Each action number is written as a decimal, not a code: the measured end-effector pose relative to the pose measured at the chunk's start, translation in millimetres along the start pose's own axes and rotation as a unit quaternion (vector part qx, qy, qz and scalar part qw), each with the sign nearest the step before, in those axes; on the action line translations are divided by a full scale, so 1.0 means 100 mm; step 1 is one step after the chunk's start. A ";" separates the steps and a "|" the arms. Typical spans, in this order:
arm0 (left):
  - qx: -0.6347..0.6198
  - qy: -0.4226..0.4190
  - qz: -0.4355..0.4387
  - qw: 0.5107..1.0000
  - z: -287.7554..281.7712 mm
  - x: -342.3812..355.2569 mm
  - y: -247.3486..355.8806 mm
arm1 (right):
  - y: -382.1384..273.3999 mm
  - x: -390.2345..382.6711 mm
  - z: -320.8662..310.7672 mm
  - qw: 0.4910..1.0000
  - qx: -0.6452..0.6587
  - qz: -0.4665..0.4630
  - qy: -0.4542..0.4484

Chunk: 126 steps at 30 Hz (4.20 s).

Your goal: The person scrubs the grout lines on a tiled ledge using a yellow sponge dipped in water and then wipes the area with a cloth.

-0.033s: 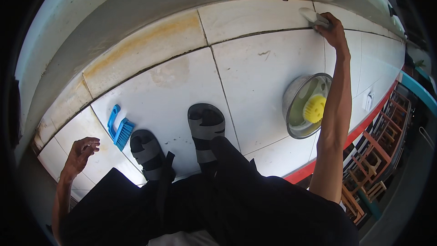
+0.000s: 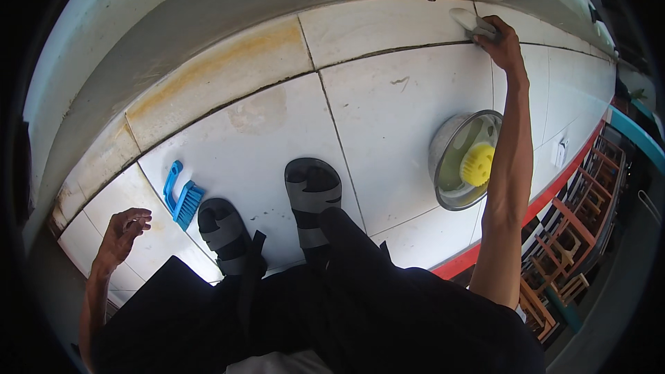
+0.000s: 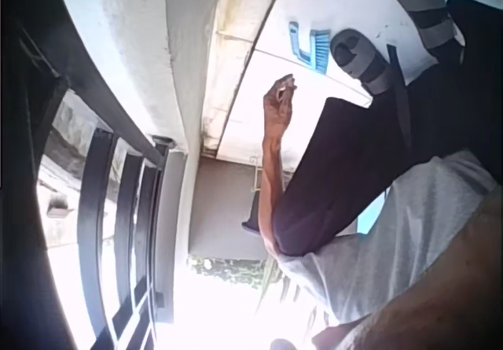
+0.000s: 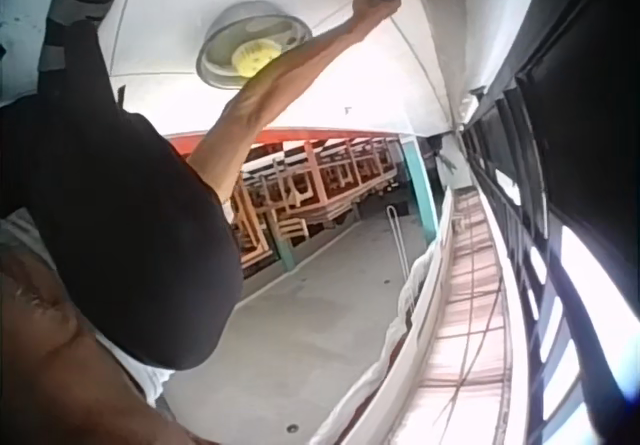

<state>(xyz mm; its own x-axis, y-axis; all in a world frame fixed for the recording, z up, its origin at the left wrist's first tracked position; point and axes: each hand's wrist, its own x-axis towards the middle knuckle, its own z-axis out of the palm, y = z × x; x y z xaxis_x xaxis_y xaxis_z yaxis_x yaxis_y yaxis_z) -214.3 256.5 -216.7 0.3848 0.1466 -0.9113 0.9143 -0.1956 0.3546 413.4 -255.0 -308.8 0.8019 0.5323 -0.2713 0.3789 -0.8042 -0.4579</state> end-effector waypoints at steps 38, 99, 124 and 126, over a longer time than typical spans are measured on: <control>-0.028 0.034 0.040 0.998 0.00 -0.03 0.21 | -0.26 -0.12 0.28 0.984 -0.136 0.000 0.117; 0.407 0.128 0.261 0.866 0.04 -1.87 1.92 | -2.15 -1.96 1.40 0.993 0.077 0.090 0.025; 0.541 0.073 0.367 0.753 0.84 -1.84 2.83 | -2.54 -4.31 0.56 0.847 0.393 0.349 0.078; 0.450 0.112 0.364 0.808 0.74 -2.18 2.74 | -2.71 -4.96 0.70 0.828 0.402 0.376 0.103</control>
<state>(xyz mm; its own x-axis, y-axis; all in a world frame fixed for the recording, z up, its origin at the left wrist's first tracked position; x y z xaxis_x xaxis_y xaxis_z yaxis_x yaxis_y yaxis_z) -56.7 98.9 63.4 0.8846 -0.1717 -0.4336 0.0132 -0.9202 0.3913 -119.9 -282.5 -109.5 0.7643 -0.1629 -0.6239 -0.6281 -0.4072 -0.6631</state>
